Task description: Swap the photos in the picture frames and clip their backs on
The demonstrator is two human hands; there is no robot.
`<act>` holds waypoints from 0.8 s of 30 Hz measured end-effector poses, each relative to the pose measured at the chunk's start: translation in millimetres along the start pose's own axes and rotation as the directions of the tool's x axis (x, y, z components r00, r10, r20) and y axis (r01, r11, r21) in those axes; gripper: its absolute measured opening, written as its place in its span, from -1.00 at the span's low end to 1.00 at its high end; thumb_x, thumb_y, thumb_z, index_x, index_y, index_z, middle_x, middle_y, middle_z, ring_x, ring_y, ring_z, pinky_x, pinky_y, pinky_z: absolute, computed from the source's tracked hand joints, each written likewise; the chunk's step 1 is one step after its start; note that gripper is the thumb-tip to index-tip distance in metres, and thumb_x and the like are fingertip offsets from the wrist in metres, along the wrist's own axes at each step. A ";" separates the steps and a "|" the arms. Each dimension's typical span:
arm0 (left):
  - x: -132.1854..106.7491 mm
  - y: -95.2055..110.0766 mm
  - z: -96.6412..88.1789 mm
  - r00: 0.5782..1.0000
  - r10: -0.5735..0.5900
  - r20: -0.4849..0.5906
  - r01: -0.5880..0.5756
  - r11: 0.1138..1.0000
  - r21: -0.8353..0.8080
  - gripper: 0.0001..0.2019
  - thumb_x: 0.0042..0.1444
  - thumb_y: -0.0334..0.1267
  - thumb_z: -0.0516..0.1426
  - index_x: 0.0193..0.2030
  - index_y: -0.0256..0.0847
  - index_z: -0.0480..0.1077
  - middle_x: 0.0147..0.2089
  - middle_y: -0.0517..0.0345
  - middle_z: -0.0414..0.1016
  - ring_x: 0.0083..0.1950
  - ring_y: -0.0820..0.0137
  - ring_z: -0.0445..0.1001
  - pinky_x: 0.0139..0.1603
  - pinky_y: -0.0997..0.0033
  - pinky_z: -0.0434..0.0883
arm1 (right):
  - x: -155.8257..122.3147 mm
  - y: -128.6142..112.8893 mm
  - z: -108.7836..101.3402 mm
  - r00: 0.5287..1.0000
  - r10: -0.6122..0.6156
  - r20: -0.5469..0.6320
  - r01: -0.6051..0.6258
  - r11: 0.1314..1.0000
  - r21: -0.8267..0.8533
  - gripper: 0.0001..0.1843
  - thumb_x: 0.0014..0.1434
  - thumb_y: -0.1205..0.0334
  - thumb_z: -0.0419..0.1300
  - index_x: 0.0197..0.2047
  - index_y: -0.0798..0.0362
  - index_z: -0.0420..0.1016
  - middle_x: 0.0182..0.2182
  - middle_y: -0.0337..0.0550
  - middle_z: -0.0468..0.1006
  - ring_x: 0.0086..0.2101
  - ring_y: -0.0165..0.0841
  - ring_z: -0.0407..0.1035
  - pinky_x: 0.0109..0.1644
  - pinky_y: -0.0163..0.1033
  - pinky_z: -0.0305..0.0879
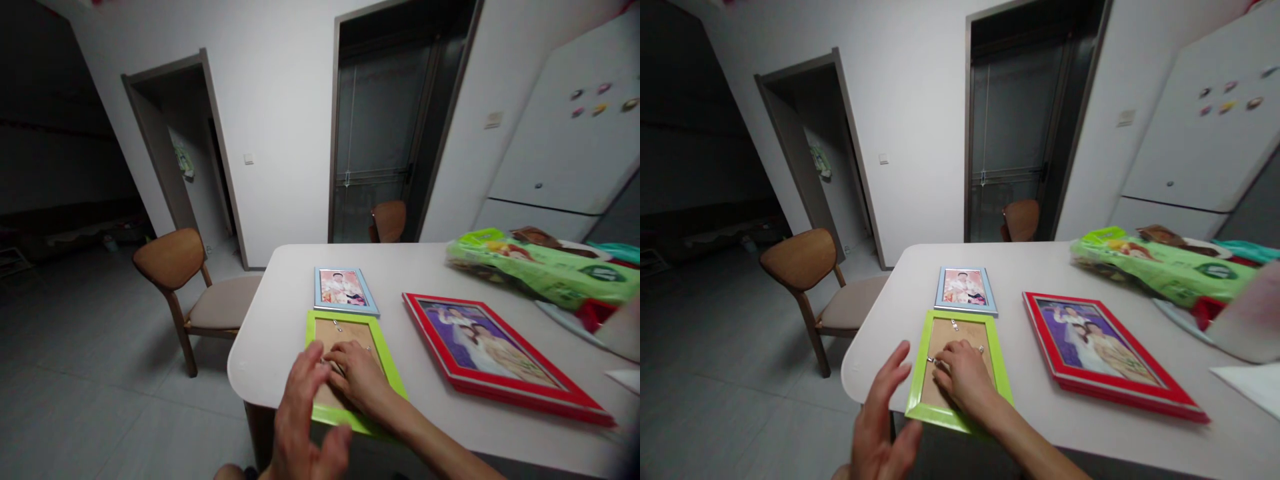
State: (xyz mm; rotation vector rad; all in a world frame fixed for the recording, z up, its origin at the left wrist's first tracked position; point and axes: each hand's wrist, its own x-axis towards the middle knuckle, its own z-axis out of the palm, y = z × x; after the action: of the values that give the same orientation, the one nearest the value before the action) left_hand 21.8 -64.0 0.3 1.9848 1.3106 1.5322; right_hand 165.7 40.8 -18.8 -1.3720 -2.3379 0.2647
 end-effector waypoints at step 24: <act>18.0 -68.5 55.3 0.914 -0.213 0.344 0.014 0.867 0.498 -0.49 -0.02 -0.31 -0.05 0.10 -0.50 0.08 0.19 -0.18 0.03 0.21 0.20 -0.06 0.16 0.18 0.08 | 52.2 59.2 16.2 0.941 0.311 -0.136 -0.331 0.930 -0.161 -0.69 0.07 0.19 -0.07 -0.24 0.00 0.46 -0.30 -0.06 0.39 -0.25 -0.28 0.20 -0.25 -0.25 0.04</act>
State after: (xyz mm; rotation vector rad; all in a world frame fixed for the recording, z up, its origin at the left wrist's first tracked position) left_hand 38.7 2.1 -58.2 2.2901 1.7122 0.7245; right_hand 182.9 116.2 -41.6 -1.8134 -2.0825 0.0676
